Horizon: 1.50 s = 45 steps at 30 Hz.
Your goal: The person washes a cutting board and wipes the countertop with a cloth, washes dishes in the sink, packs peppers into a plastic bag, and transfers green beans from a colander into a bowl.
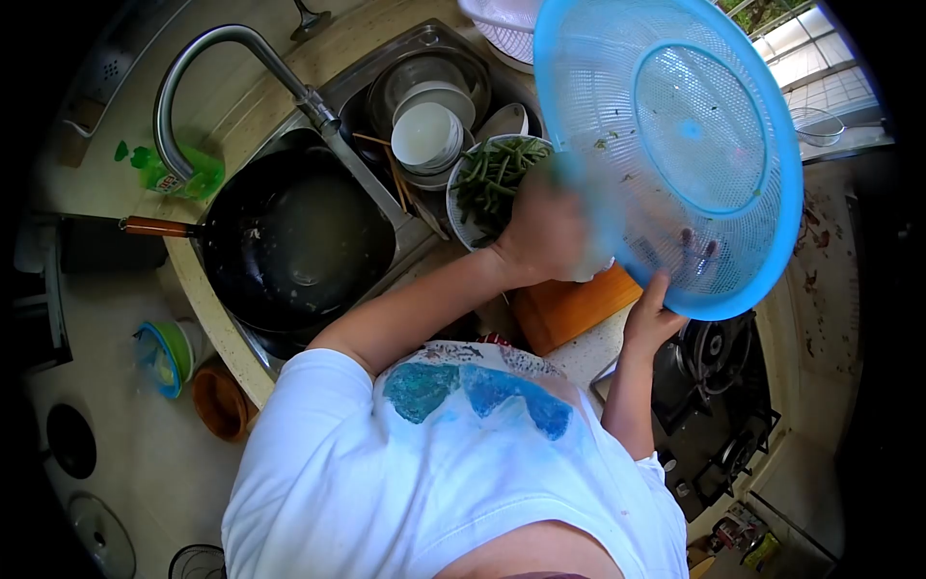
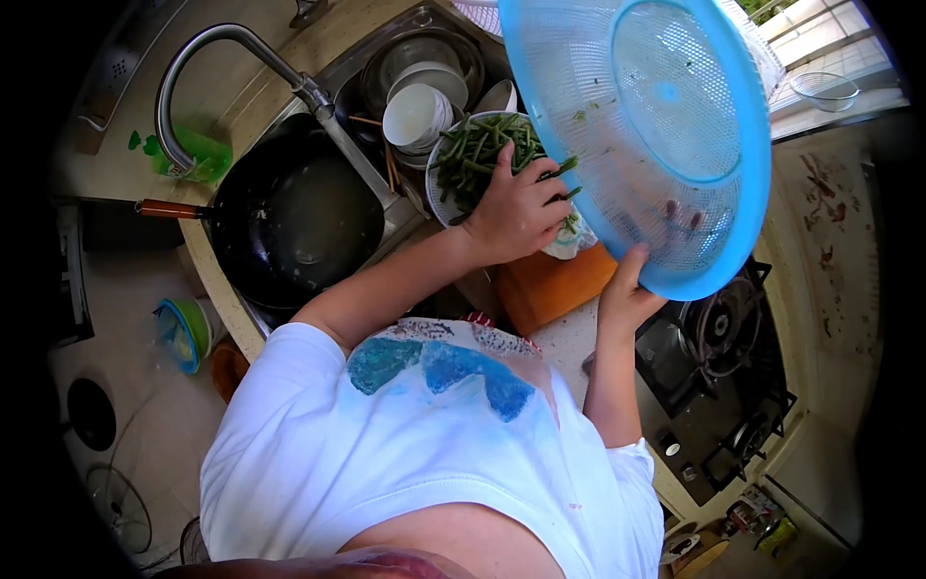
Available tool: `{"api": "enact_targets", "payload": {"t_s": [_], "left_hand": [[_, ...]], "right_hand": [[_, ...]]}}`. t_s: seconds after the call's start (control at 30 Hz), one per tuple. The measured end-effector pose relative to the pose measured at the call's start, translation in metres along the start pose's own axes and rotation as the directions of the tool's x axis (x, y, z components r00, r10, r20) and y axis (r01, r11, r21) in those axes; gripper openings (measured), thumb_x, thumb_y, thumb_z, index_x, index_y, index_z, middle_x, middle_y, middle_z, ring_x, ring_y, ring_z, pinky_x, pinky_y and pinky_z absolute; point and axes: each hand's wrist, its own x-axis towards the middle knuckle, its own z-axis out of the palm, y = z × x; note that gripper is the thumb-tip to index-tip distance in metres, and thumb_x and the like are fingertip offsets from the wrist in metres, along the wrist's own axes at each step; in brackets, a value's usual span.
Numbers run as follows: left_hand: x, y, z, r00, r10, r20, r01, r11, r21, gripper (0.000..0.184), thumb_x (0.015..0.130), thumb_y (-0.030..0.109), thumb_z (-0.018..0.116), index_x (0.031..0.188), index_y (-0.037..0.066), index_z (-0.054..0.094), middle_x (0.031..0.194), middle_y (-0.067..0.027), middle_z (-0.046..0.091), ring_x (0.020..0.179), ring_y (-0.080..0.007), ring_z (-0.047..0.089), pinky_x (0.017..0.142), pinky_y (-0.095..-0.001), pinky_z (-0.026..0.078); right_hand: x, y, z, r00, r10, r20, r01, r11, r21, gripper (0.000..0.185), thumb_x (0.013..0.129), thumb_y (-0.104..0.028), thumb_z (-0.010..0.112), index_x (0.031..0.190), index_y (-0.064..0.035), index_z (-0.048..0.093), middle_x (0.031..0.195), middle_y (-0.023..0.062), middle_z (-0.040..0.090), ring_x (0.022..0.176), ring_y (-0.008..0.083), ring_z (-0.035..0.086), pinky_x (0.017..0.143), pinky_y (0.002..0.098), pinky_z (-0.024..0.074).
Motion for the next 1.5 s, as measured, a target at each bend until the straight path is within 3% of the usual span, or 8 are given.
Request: {"api": "enact_targets", "payload": {"t_s": [0.23,0.53,0.73,1.03,1.13,1.33,1.43,1.5], "left_hand": [[0.007,0.009,-0.004,0.979,-0.104,0.175,0.096,0.994,0.054,0.013,0.068,0.022,0.063,0.079,0.015,0.059,0.090,0.0009,0.052,0.101,-0.0217,0.043,0.087,-0.0635,0.021],[-0.028,-0.005,-0.019,0.985,-0.170,0.030,0.158,0.958,0.239,0.015,0.066,0.023,0.065,0.079,0.015,0.062,0.090,0.0018,0.052,0.099,-0.0200,0.043,0.090,-0.0607,0.020],[-0.019,0.009,-0.042,0.980,-0.195,0.030,0.192,0.979,0.067,0.024,0.066,0.025,0.067,0.087,0.015,0.063,0.098,-0.0032,0.051,0.102,-0.0235,0.042,0.091,-0.0547,0.022],[0.045,-0.029,-0.024,0.974,-0.138,-0.180,0.117,0.986,-0.123,0.034,0.072,-0.001,0.054,0.106,0.000,0.052,0.112,-0.0136,0.048,0.110,-0.0318,0.044,0.093,-0.0385,0.037],[0.058,-0.036,-0.022,0.976,0.049,-0.214,-0.016,0.988,0.153,0.037,0.072,-0.003,0.050,0.108,0.000,0.050,0.115,-0.0148,0.048,0.109,-0.0305,0.046,0.092,-0.0378,0.038],[0.019,-0.036,-0.006,0.993,-0.045,0.111,0.025,0.983,0.182,0.035,0.073,-0.003,0.046,0.108,-0.001,0.051,0.121,-0.0153,0.045,0.115,-0.0287,0.042,0.093,-0.0426,0.035],[0.020,-0.035,-0.009,0.999,-0.038,0.035,0.039,0.998,-0.041,0.034,0.076,-0.001,0.044,0.109,0.000,0.051,0.122,-0.0147,0.045,0.117,-0.0280,0.040,0.095,-0.0456,0.031],[0.043,-0.030,-0.015,0.985,-0.018,-0.174,0.054,0.977,0.207,0.034,0.077,0.001,0.043,0.110,0.001,0.051,0.120,-0.0140,0.046,0.116,-0.0287,0.041,0.095,-0.0453,0.031]], "right_hand": [[0.007,0.005,-0.002,1.000,-0.020,-0.024,0.022,0.997,0.070,0.051,0.081,0.003,0.041,0.129,0.0098,0.023,0.130,0.0196,0.036,0.118,0.0273,0.038,0.098,0.0355,0.0289],[0.011,0.008,-0.010,0.997,-0.058,0.055,0.060,0.998,-0.026,0.061,0.078,0.002,0.036,0.135,-0.0012,0.015,0.127,0.0201,0.040,0.119,0.0271,0.038,0.096,0.0403,0.0344],[0.010,0.001,-0.003,1.000,-0.023,0.010,0.022,0.997,0.072,0.060,0.078,0.001,0.036,0.135,-0.0013,0.016,0.127,0.0201,0.039,0.118,0.0275,0.039,0.095,0.0402,0.0364],[0.007,-0.016,0.004,0.997,-0.007,0.070,-0.009,0.976,0.218,0.059,0.080,0.001,0.037,0.135,-0.0008,0.015,0.128,0.0206,0.038,0.118,0.0284,0.039,0.094,0.0405,0.0370],[0.004,-0.016,0.003,0.991,-0.082,0.109,0.064,0.985,0.157,0.060,0.080,0.001,0.038,0.135,-0.0007,0.015,0.128,0.0206,0.038,0.118,0.0282,0.039,0.095,0.0403,0.0356],[0.007,-0.007,-0.006,0.995,-0.062,0.078,0.051,0.990,0.129,0.060,0.080,0.001,0.037,0.136,-0.0008,0.015,0.129,0.0200,0.038,0.119,0.0274,0.037,0.098,0.0400,0.0319],[0.005,-0.009,-0.004,0.995,-0.032,0.094,0.014,0.983,0.185,0.059,0.080,0.002,0.038,0.135,-0.0005,0.016,0.129,0.0196,0.038,0.120,0.0273,0.037,0.098,0.0394,0.0314],[0.000,-0.007,-0.004,0.993,-0.028,0.118,0.011,0.990,0.141,0.059,0.080,0.002,0.039,0.135,-0.0004,0.016,0.129,0.0196,0.038,0.120,0.0273,0.037,0.098,0.0394,0.0315]]}}
